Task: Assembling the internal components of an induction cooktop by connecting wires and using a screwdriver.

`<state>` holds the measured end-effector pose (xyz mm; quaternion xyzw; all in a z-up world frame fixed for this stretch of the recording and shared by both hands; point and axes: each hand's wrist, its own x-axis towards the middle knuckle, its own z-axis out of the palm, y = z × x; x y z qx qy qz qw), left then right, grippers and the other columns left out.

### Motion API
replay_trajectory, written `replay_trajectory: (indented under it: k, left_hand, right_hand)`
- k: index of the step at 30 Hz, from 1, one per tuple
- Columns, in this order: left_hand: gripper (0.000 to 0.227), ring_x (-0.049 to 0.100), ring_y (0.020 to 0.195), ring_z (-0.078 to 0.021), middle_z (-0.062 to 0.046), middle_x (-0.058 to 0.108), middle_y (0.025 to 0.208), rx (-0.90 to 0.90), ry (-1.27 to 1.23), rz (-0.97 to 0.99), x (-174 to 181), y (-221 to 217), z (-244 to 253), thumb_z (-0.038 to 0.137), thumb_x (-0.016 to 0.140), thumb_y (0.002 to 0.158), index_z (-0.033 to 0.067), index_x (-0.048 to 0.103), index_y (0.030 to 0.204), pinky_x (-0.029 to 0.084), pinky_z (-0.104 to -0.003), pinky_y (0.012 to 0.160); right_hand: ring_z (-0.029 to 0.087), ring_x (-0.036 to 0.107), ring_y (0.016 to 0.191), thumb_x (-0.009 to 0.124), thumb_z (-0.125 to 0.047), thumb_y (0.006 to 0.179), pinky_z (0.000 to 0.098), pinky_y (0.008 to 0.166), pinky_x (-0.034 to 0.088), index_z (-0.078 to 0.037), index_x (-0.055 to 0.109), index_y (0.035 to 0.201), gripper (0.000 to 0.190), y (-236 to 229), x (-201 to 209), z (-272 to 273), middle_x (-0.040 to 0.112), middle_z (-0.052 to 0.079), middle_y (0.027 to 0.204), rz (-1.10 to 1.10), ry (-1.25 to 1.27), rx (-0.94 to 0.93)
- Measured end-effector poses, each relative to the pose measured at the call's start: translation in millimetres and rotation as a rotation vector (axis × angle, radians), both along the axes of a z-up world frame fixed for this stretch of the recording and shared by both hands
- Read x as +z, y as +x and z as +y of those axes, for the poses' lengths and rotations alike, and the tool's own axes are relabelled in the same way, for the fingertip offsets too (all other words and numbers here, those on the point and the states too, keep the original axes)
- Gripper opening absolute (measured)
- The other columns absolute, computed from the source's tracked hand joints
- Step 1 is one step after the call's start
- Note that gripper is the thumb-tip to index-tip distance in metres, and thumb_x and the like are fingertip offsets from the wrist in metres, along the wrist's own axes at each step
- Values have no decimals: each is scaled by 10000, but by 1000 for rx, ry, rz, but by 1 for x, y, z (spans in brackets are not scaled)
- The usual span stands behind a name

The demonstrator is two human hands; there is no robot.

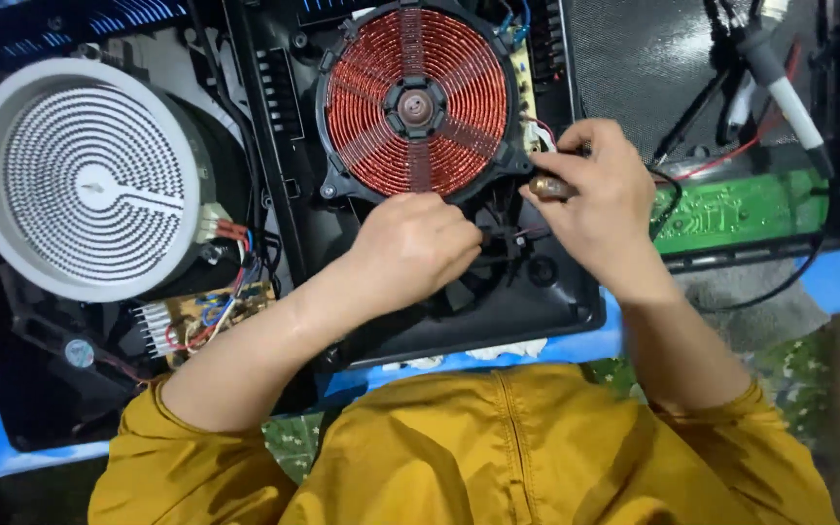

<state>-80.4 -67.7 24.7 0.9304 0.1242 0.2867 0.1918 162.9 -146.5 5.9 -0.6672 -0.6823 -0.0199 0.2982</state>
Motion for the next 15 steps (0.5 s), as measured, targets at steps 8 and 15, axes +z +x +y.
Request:
replay_trajectory:
  k: [8,15]
  left_hand:
    - [265,568,677,-226,-16,479,709,-20,109,-179,-17,6,-1,227,544,1053,155,580,801,455,-351,617]
    - [304,528,627,-217,-6,447,687,20,93,-240,-16,8,0,171,531,1050,127,564,751,440,-336,584]
  right_hand:
    - [180,540,670,876,-77,862,327,659,523,-138,881,1103,249,9,-19,-2,657,40,1203,122,19,75]
    - [283,538,658,833,49,892,383,667,540,-23,860,1054,179,5,-14,-4,665,188,1175,104,-78,52]
